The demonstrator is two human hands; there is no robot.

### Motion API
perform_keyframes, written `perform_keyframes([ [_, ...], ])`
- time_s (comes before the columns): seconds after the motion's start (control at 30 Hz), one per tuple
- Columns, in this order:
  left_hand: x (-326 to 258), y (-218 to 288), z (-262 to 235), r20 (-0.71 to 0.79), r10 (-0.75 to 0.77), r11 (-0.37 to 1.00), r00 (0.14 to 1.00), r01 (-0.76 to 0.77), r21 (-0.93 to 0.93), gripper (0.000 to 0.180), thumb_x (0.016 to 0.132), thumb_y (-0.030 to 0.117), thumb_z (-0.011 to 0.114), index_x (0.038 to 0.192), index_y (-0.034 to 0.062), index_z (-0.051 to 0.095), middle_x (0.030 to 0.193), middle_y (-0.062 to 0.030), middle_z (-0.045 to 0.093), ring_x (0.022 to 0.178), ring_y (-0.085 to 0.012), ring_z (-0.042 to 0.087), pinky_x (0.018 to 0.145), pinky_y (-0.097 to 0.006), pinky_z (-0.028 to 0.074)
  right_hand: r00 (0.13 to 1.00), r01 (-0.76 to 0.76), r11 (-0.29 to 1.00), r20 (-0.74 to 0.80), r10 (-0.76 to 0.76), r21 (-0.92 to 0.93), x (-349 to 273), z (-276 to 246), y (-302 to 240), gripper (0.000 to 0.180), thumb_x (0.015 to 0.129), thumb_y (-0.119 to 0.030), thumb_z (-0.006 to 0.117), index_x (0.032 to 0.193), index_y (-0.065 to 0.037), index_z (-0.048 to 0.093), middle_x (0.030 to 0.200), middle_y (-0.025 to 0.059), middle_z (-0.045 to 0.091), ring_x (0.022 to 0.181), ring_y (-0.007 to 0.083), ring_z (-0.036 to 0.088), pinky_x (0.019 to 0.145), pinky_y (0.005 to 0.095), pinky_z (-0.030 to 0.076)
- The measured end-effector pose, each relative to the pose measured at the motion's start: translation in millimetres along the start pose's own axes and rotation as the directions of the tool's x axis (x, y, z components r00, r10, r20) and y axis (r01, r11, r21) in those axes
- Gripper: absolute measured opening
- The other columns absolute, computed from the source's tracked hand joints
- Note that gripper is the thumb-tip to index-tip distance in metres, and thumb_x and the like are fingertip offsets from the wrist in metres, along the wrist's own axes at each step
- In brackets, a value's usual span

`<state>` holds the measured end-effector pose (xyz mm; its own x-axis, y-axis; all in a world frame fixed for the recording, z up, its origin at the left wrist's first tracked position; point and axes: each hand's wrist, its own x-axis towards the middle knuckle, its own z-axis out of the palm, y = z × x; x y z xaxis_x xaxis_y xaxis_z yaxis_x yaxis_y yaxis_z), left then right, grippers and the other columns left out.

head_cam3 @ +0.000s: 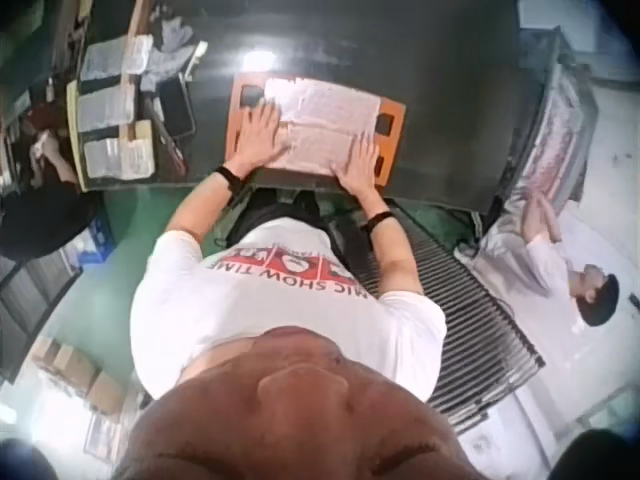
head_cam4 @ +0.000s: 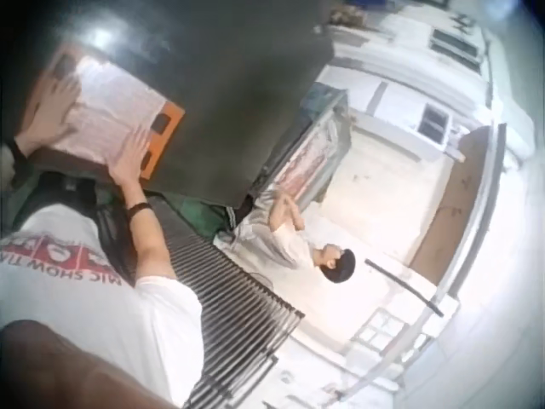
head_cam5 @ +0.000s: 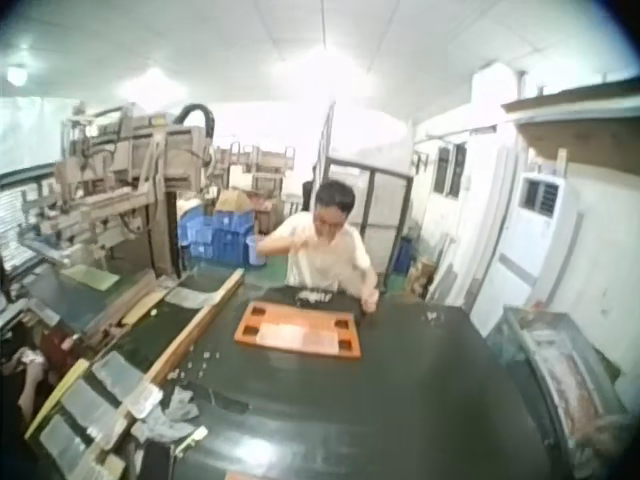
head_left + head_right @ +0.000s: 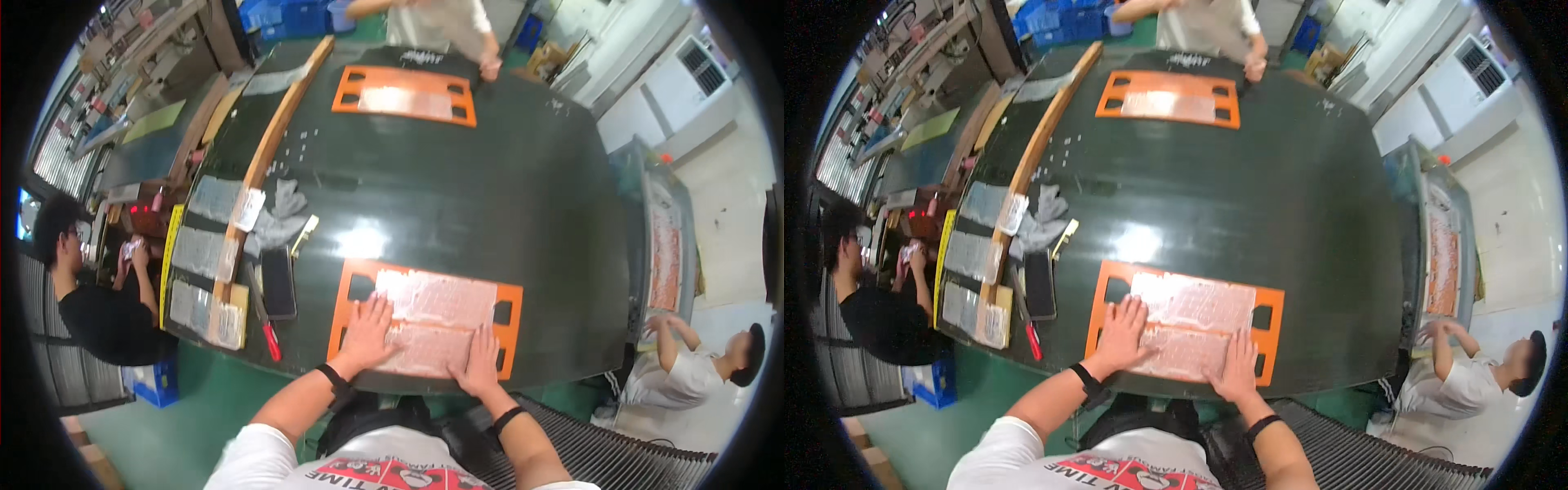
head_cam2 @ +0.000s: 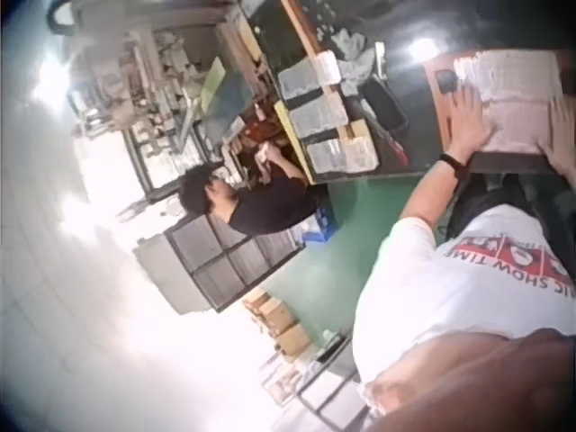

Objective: Manually assemble and rack printed sheets onto a drying rack in a lighting factory setting.

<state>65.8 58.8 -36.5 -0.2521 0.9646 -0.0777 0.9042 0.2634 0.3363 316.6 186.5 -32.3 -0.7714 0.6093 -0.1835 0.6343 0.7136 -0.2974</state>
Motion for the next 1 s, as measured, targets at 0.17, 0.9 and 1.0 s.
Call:
perform_keyframes([
  [0.17,11.0,-6.8,12.5,-0.01,0.002,1.0,1.0,-0.002,0.006,0.088,0.076,0.058,0.052,0.133,-0.0055,0.03,0.14,-0.0213,0.028,0.132,-0.0338,0.023,0.104,-0.055,0.016,0.997,0.067,0.987,-0.044,-0.061,0.147,-4.7,-1.2,13.9,0.086,0.077,-0.044,0.059,0.135,0.008,0.022,0.141,0.0267,0.021,0.129,0.0432,0.02,0.106,0.053,0.013],
  [0.9,43.0,29.2,-19.1,0.068,-0.16,0.977,0.985,0.149,0.15,0.079,0.076,0.057,0.052,0.124,-0.0046,0.042,0.134,-0.0198,0.036,0.129,-0.0303,0.029,0.098,-0.057,0.022,0.969,-0.217,0.976,-0.126,0.214,-0.011,91.4,-9.3,7.8,0.086,0.08,-0.043,0.055,0.135,0.012,0.018,0.143,0.0274,0.014,0.135,0.0382,0.008,0.109,0.0504,0.006],
  [1.0,67.6,50.7,12.0,-0.053,-0.079,0.996,0.995,0.077,-0.053,0.076,0.075,0.057,0.054,0.119,-0.0033,0.047,0.131,-0.022,0.039,0.127,-0.0331,0.032,0.099,-0.057,0.024,0.973,-0.201,0.98,-0.119,0.198,-0.007,93.4,-2.0,1.4,0.085,0.08,-0.041,0.055,0.135,0.012,0.017,0.144,0.0269,0.014,0.136,0.037,0.008,0.109,0.0499,0.005],
])
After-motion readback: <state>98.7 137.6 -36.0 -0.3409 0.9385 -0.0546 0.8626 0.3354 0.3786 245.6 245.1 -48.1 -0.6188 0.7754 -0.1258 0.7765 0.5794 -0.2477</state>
